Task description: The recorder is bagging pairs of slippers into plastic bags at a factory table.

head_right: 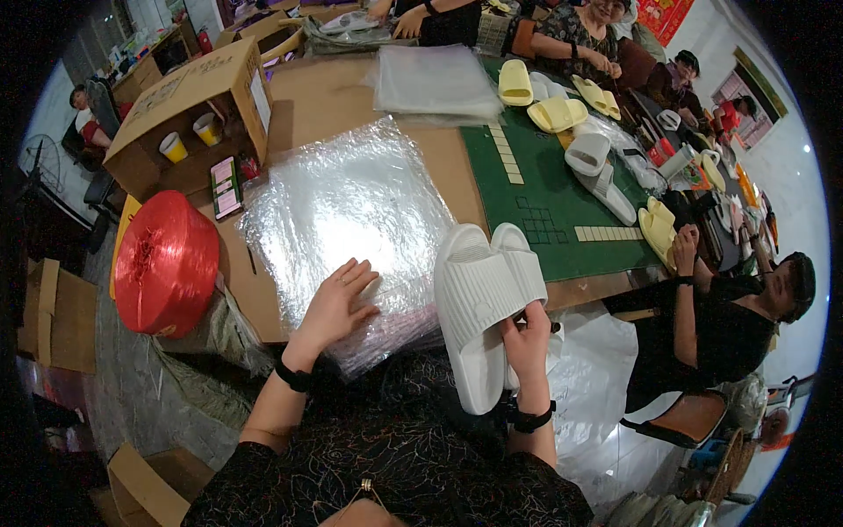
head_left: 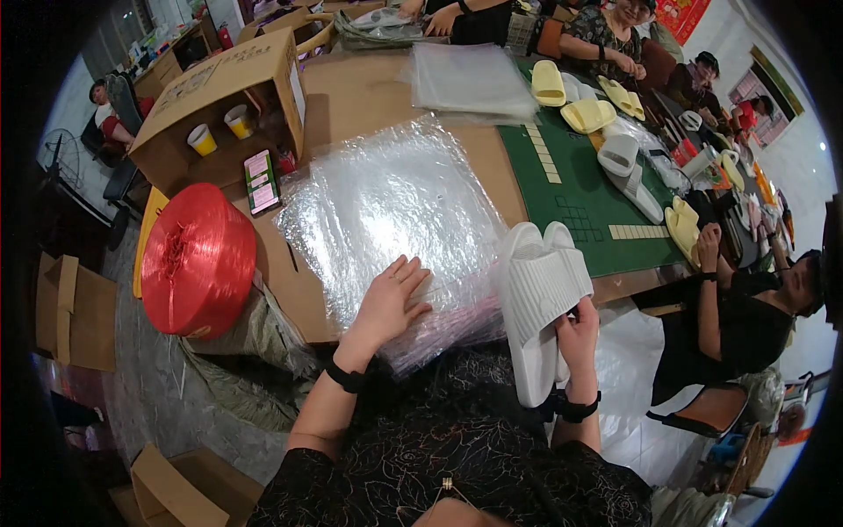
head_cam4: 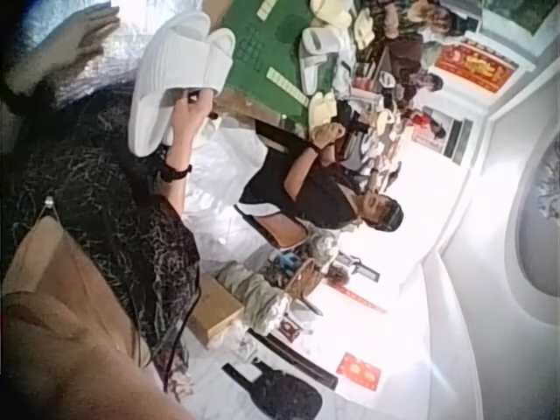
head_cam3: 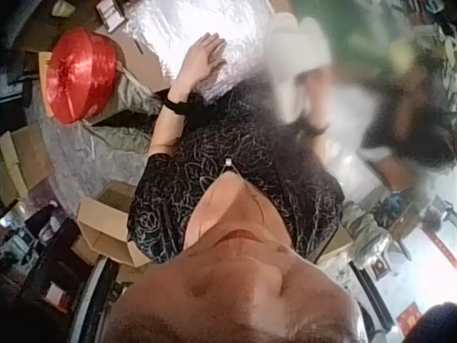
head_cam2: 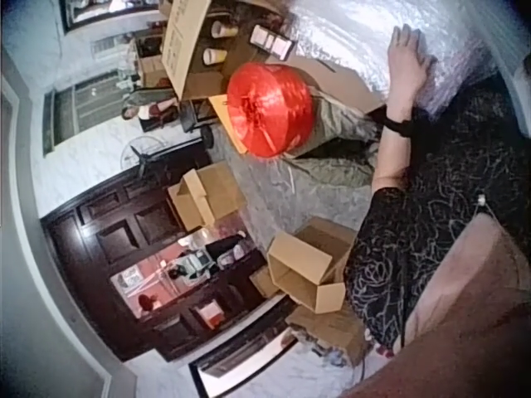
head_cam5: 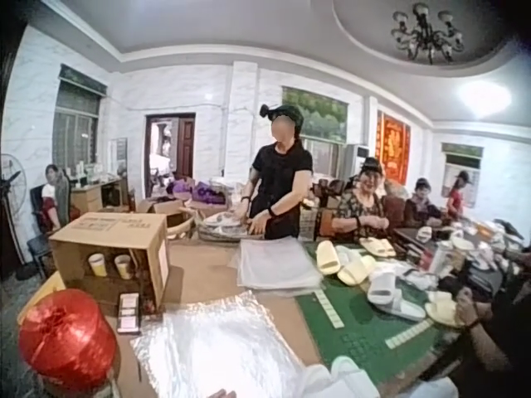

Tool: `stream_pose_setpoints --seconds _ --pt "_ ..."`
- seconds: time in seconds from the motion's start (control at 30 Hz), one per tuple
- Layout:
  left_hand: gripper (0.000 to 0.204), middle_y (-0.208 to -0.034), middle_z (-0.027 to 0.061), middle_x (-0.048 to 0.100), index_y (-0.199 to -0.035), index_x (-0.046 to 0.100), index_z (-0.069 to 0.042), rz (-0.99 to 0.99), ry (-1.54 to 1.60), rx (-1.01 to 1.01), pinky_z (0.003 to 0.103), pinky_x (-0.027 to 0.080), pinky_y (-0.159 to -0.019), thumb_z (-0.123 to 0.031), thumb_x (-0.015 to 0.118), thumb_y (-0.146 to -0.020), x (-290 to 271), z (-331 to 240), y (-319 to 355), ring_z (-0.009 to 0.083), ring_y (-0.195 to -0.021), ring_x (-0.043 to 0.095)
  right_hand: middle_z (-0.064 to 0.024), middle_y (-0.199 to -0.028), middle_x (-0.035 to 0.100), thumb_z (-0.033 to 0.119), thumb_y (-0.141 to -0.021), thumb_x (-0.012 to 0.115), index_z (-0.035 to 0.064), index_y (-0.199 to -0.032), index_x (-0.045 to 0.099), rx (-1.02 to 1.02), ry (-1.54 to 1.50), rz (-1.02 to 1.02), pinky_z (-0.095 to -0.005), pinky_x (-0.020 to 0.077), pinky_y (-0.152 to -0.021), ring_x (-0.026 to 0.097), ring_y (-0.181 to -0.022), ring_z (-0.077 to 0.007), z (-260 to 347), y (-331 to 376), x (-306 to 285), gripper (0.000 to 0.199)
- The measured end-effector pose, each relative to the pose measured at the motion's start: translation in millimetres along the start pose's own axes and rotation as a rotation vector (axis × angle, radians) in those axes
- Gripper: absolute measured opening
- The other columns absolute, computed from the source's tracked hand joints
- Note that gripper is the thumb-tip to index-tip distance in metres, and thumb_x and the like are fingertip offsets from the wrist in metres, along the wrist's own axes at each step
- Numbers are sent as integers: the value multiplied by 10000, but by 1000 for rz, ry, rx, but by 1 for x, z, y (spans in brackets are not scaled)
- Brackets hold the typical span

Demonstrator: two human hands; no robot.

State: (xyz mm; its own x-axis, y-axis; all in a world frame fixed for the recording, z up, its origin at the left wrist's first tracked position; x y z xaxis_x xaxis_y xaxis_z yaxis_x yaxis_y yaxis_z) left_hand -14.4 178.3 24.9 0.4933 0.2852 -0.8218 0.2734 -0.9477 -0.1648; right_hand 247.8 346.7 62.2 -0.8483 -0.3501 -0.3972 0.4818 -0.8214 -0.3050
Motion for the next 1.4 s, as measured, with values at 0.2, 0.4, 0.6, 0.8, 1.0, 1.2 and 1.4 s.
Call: stream_pose_setpoints --seconds 0.2,0.4,0.6,0.8,1.0,1.2,1.4 --pt "370 -1352 155 563 -1233 633 -51 -2 174 -202 390 381 -1081 -279 609 -942 -13 4 -6 281 -1317 465 -59 -925 647 -9 -821 666 -11 -1083 610 51 -28 -66 -247 468 -684 582 -784 -117 -8 1 -8 268" --pt "393 -1118 83 686 -1237 643 -37 -70 795 -371 289 435 -942 -320 469 -1027 -9 25 -11 140 -1044 590 -63 -1007 643 -21 -809 677 -9 -1138 601 -76 -40 -42 -250 489 -710 621 -851 -134 39 2 -1 338" --pt "388 -1038 92 705 -1195 665 -23 -70 770 -464 270 478 -850 -311 475 -1017 -2 35 -12 137 -943 619 -122 -1182 657 55 -829 697 -19 -1224 584 -87 -16 83 -331 460 -935 612 -1090 -227 49 3 16 418" --pt "329 -1016 94 715 -1177 668 -7 -161 851 -319 268 501 -830 -248 559 -980 -10 21 -24 126 -912 635 -115 -1110 650 9 -774 715 7 -1221 588 -178 -17 237 -303 497 -796 628 -969 -210 77 9 52 465" --pt "279 -1043 56 705 -1176 667 11 -97 1081 -411 255 500 -856 -156 560 -979 -10 21 -26 100 -941 620 -182 -925 610 75 -791 687 10 -1204 571 -72 170 506 -351 491 -682 597 -751 -275 56 8 95 433" --pt "292 -1134 74 683 -1182 661 12 -122 945 -272 290 466 -945 -172 542 -989 -26 11 -24 137 -1057 602 -211 -863 570 106 -785 685 -4 -950 523 -179 378 408 -489 452 -634 580 -762 -419 52 7 88 256" --pt "281 -1192 151 664 -1188 665 -24 -248 633 -202 320 453 -974 -151 549 -966 -45 0 -18 223 -1131 601 -223 -863 568 103 -796 681 -11 -914 535 -61 394 157 -461 462 -652 583 -786 -412 33 -13 41 220"
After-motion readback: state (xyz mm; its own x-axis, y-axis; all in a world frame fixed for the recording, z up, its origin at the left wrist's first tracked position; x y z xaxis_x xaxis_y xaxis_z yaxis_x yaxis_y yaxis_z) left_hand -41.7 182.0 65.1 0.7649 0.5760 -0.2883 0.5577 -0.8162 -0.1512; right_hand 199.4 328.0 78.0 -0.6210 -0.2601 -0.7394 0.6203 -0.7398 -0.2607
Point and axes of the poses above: each hand's wrist, its own y-axis away from the middle knuckle, its own x-axis out of the palm, z = x × y, the point moved 10 cm from there along -y, towards the middle knuckle
